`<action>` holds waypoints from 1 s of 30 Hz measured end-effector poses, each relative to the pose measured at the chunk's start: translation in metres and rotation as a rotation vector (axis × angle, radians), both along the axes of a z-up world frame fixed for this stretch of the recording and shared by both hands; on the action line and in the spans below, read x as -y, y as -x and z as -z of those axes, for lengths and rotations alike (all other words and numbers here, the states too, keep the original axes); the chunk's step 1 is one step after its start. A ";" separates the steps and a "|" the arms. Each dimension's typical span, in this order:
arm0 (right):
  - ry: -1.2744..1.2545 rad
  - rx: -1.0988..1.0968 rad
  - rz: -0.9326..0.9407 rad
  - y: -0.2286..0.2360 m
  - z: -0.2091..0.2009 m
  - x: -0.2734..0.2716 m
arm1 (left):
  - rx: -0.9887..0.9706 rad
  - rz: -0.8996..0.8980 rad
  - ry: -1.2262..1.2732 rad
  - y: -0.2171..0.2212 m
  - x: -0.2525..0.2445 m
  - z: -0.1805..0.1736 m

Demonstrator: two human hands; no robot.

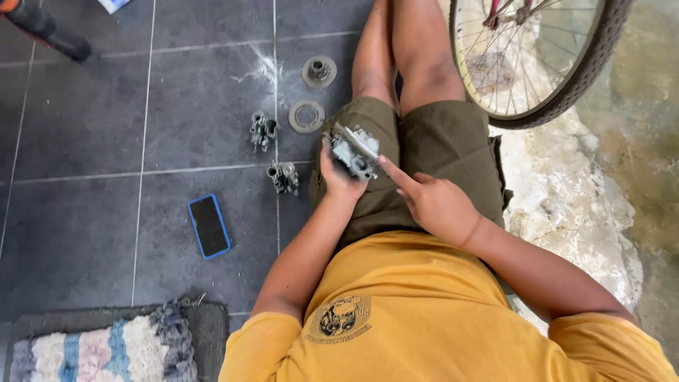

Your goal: Cleaning a motorcycle carburetor body using a wire brush to remove dirt and oxidation while sitting on the floor.

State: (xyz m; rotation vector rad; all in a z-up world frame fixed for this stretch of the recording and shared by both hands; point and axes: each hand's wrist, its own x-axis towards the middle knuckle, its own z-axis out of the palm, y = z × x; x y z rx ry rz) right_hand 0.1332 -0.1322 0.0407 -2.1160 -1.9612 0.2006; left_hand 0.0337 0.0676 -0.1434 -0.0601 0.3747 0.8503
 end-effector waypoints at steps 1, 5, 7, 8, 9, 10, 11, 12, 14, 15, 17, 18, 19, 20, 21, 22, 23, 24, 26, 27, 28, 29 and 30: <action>0.011 -0.005 -0.008 0.003 0.001 0.000 | -0.005 -0.008 0.011 0.001 0.006 0.002; -0.035 -0.031 0.012 -0.003 0.006 -0.018 | -0.017 0.023 -0.001 -0.010 0.006 0.006; -0.071 -0.056 0.000 -0.003 0.011 -0.027 | 0.017 0.000 0.013 -0.005 0.001 0.004; -0.085 -0.070 0.008 -0.002 0.014 -0.028 | 0.008 -0.009 0.028 -0.006 0.000 0.002; -0.098 -0.084 0.017 -0.001 0.017 -0.029 | 0.000 -0.018 0.043 -0.006 -0.002 -0.001; -0.098 -0.084 0.015 0.001 0.013 -0.016 | -0.001 -0.020 0.043 -0.005 0.002 -0.007; -0.053 -0.073 0.005 0.003 0.009 -0.004 | -0.026 -0.005 0.009 -0.004 0.005 -0.013; -0.004 -0.063 -0.007 0.006 0.005 0.010 | -0.054 0.007 -0.020 0.000 0.010 -0.017; 0.008 -0.077 0.003 0.001 0.011 0.028 | -0.069 -0.013 -0.031 -0.006 0.010 -0.007; 0.014 -0.089 0.019 -0.003 0.013 0.035 | -0.082 -0.029 -0.047 -0.010 0.007 -0.004; -0.032 -0.062 0.018 -0.010 0.017 0.021 | -0.136 -0.015 -0.076 -0.013 0.017 -0.011; -0.068 -0.024 0.037 -0.014 0.019 0.018 | -0.179 0.017 -0.094 -0.019 0.026 -0.012; -0.068 -0.029 0.035 -0.014 0.019 0.010 | -0.183 0.015 -0.093 -0.017 0.025 -0.011; -0.118 -0.089 0.023 -0.014 0.019 0.001 | -0.179 -0.001 -0.086 -0.017 0.023 -0.011; -0.168 -0.150 0.011 -0.015 0.019 -0.008 | -0.175 -0.018 -0.079 -0.017 0.022 -0.011; -0.167 -0.154 0.008 -0.013 0.018 -0.004 | -0.179 -0.022 -0.078 -0.014 0.021 -0.016; -0.138 -0.161 -0.011 -0.010 0.018 0.000 | -0.139 -0.023 -0.055 -0.010 0.020 -0.021; -0.109 -0.169 -0.025 -0.007 0.017 0.003 | -0.099 -0.020 -0.033 -0.006 0.018 -0.026; -0.051 -0.196 -0.025 -0.008 0.013 0.020 | -0.074 -0.037 -0.009 -0.004 0.014 -0.015; 0.008 -0.219 -0.025 -0.009 0.011 0.030 | -0.044 -0.055 0.015 -0.004 0.013 -0.010; 0.004 -0.216 -0.021 -0.010 0.010 0.026 | -0.041 -0.051 0.012 -0.007 0.012 -0.014; -0.010 -0.201 -0.021 -0.011 0.008 0.023 | -0.079 -0.044 -0.002 -0.010 0.011 -0.019; -0.018 -0.187 -0.020 -0.011 0.007 0.022 | -0.118 -0.037 -0.010 -0.012 0.013 -0.022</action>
